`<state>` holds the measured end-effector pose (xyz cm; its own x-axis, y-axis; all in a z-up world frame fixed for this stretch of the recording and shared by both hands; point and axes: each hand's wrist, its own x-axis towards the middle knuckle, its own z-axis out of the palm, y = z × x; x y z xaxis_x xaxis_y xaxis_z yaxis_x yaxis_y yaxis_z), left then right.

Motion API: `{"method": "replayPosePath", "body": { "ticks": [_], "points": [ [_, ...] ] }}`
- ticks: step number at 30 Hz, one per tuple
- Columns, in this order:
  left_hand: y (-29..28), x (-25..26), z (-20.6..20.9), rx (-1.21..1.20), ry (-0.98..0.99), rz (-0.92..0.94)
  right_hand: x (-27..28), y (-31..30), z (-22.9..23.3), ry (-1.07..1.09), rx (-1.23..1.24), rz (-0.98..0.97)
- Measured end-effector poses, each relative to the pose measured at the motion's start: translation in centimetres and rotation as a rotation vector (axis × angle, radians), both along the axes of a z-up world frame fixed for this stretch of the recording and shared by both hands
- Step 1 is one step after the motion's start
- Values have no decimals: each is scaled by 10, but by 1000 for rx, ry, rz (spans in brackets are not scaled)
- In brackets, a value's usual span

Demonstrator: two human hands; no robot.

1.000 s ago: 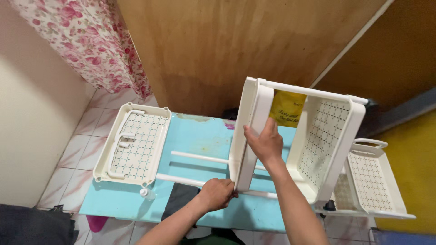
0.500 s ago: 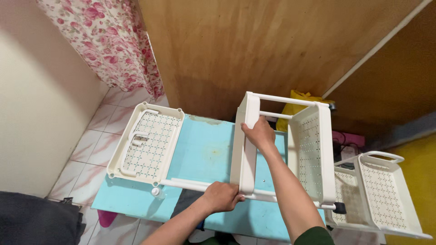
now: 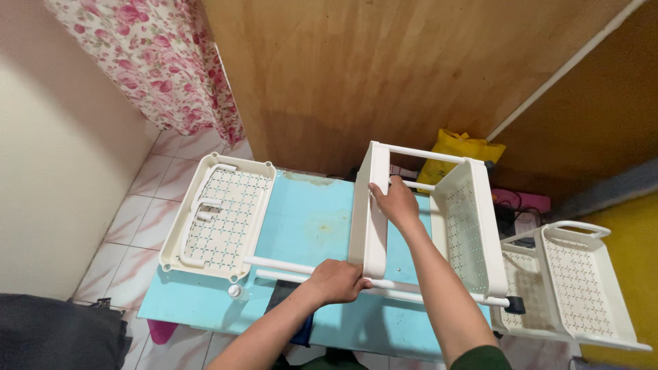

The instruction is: The person disassembles a white plastic storage rack on a light blue table. They remove the handles, baskets, and connecting rods one by one, placing the parts on the table.

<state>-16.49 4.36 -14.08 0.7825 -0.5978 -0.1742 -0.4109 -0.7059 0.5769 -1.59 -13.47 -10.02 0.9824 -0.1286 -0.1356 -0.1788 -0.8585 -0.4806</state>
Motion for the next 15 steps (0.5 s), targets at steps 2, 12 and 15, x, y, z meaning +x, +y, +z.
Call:
{"method": "replayPosePath", "body": {
  "ticks": [2, 12, 15],
  "points": [
    [1, 1, 0, -8, -18, -5, -26, -3, 4, -62, 33, 56],
    [4, 19, -8, -48, -58, -37, -142, -34, -19, 248, 0, 440],
    [7, 14, -17, -71, -208, -58, -149, -35, -47, 181, -168, 438]
  ]
}}
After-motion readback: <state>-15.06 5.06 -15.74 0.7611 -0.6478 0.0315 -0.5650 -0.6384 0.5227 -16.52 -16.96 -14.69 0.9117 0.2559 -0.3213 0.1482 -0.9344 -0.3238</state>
